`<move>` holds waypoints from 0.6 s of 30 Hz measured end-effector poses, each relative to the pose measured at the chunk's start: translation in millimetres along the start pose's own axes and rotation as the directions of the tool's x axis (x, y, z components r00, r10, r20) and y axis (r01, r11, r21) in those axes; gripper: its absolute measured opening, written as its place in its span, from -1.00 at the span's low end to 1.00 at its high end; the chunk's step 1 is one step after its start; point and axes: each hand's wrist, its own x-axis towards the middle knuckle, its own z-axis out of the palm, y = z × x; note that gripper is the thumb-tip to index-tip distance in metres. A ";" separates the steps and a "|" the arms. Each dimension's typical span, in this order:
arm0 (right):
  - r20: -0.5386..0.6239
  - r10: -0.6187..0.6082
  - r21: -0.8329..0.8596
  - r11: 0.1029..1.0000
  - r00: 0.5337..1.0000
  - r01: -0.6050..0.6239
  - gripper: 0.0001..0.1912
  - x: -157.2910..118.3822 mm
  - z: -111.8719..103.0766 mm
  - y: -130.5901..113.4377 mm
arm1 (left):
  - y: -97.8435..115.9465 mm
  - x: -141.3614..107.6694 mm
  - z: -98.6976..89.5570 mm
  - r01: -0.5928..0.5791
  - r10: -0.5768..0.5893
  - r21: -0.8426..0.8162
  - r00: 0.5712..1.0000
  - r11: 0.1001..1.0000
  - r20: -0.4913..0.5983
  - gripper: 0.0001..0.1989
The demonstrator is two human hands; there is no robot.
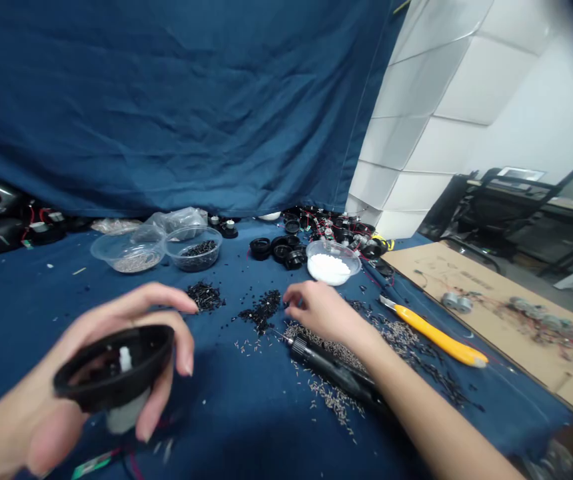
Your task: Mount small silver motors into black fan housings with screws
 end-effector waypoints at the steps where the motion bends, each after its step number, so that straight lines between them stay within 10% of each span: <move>1: 0.029 -0.015 -0.007 1.000 0.999 0.016 -0.84 6.7 7.9 -1.4 | -10.4 -3.0 1.5 0.066 -0.061 -0.072 0.995 0.995 0.074 -0.64; 6: 0.134 -0.084 -0.001 0.996 0.987 0.085 -0.91 27.0 32.3 -16.6 | -55.1 -9.7 -0.4 0.173 -0.144 -0.123 0.966 0.977 0.216 -0.08; 18: 0.212 -0.111 0.176 0.982 0.971 0.074 -0.87 34.5 53.3 -20.1 | -87.2 -15.0 11.6 0.284 -0.261 -0.199 0.956 0.938 0.135 -0.12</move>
